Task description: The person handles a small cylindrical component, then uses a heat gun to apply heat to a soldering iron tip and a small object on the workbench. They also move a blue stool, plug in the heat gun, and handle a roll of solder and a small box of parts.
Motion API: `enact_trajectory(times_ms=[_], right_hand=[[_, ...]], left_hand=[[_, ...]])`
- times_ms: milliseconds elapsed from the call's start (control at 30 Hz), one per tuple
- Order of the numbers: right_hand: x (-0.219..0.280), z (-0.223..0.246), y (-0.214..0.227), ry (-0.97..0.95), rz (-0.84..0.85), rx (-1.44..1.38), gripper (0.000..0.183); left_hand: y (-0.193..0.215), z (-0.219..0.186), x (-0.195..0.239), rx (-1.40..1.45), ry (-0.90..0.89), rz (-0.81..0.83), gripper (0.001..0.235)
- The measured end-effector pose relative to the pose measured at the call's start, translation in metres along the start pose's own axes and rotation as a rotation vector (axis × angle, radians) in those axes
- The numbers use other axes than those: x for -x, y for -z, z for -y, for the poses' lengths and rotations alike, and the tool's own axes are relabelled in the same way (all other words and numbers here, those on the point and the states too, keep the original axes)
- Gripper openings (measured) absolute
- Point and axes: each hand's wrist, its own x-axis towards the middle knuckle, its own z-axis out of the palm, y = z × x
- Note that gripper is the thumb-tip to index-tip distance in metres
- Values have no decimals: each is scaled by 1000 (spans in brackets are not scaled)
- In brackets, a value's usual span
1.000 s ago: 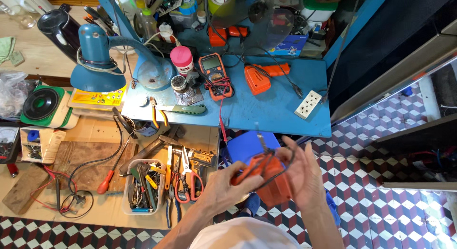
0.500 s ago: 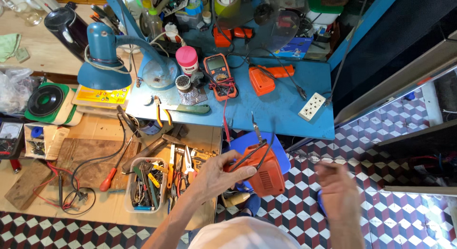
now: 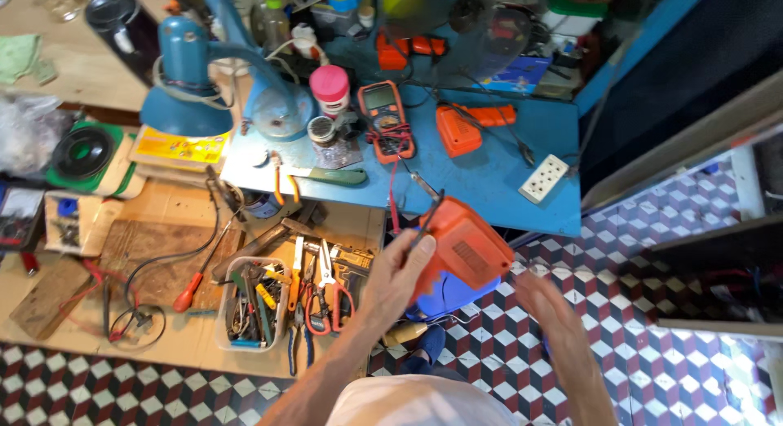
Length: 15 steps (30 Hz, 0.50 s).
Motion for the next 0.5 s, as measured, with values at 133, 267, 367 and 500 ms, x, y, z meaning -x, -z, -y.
enact_trajectory(times_ms=[133,267,367,500], right_hand=[[-11,29,-46,46,-87,-410,46],[-10,36,-45,86,-248,-351,44],[-21,37,-29,-6,-260,-266,48],[-36,24,-12,-256,-110,-294,51]], left_hand=[[-46,10,10,264,108,70,28],[-59,24,7,-476,-100,-155,32],[-62,30,0,-464,-42,-139,31],[-51,29,-25,587,139,-30,21]])
